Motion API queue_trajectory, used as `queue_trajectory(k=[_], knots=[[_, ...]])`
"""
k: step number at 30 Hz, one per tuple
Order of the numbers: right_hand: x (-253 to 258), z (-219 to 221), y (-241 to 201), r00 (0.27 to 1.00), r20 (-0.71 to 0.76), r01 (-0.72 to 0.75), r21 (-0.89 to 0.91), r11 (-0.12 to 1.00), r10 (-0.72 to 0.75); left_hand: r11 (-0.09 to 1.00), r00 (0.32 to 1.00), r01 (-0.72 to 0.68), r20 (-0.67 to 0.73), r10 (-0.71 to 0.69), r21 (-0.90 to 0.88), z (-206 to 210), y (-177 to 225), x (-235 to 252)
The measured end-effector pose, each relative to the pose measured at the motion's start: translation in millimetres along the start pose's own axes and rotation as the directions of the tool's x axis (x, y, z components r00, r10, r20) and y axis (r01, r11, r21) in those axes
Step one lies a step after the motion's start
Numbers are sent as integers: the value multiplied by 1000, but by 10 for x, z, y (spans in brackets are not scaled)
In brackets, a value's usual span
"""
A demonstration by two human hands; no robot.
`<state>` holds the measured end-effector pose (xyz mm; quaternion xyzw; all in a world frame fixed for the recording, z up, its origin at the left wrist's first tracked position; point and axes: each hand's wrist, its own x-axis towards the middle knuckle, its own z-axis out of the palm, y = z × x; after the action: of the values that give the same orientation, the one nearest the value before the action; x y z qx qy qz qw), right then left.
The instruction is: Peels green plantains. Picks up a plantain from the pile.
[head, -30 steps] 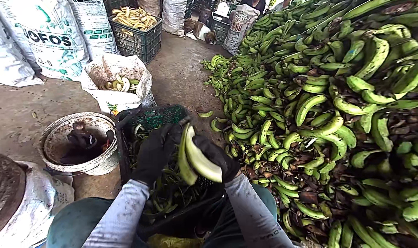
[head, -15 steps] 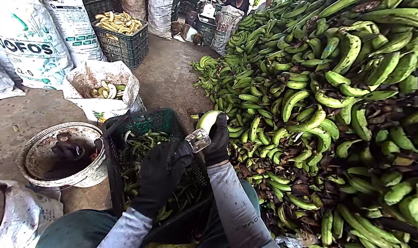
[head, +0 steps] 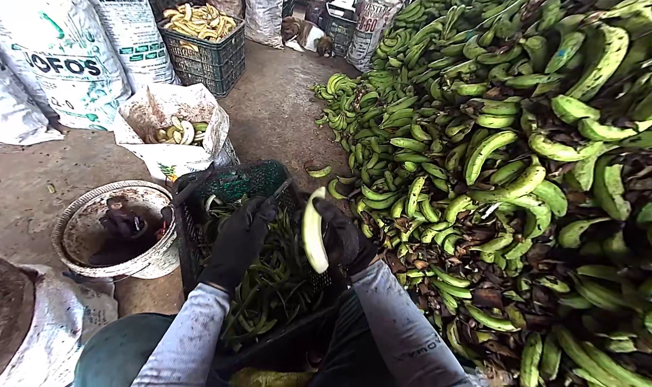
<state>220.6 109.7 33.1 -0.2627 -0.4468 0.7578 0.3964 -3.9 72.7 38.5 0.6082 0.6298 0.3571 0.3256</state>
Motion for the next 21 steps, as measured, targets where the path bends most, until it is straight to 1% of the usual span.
queue_trajectory(k=[2, 4, 6, 7, 8, 9, 10, 11, 13, 14, 15, 16, 17, 19, 20, 21], knots=[[57, -49, 1, 990, -122, 98, 276, 956, -66, 995, 995, -97, 16, 97, -15, 168, 8, -73], [115, -110, -12, 968, -221, 210, 440, 873, -121, 975, 974, -223, 24, 224, -15, 334, 51, -151], [151, -128, -35, 952, -260, 291, 591, 753, -163, 925, 922, -378, -75, 380, 36, 508, 84, -219], [146, -105, -54, 941, -285, 328, 635, 700, -183, 903, 896, -423, -115, 428, 70, 567, 100, -246], [134, -69, -65, 918, -326, 386, 617, 685, -223, 889, 878, -446, -145, 457, 101, 605, 116, -267], [131, -56, -61, 893, -365, 436, 565, 700, -262, 886, 873, -447, -155, 462, 123, 623, 136, -280], [130, -103, -29, 889, -355, 446, 531, 720, -288, 891, 880, -435, -149, 451, 132, 627, 156, -284], [125, -144, -7, 904, -323, 419, 541, 729, -281, 905, 898, -409, -123, 422, 116, 616, 171, -279], [105, -136, -28, 949, -253, 304, 571, 763, -189, 949, 949, -312, -28, 313, 43, 560, 184, -239], [94, -115, -31, 964, -198, 260, 547, 796, -179, 966, 966, -258, 7, 258, 5, 529, 177, -207], [84, -88, -31, 968, -172, 243, 496, 834, -180, 972, 972, -232, 19, 233, -17, 506, 156, -184], [73, -64, -31, 968, -177, 240, 438, 866, -178, 972, 972, -235, 16, 235, -11, 491, 124, -175], [66, -51, -28, 961, -219, 241, 377, 894, -166, 966, 966, -257, -1, 257, 27, 487, 90, -178], [80, -45, 10, 919, -373, 218, 222, 950, -124, 948, 956, -286, -17, 291, 137, 489, 46, -192], [92, -50, 43, 902, -415, 199, 152, 968, -121, 948, 961, -272, -9, 278, 167, 484, 39, -194], [84, -51, 77, 900, -414, 180, 71, 981, -135, 955, 969, -244, 0, 248, 168, 470, 37, -187]])
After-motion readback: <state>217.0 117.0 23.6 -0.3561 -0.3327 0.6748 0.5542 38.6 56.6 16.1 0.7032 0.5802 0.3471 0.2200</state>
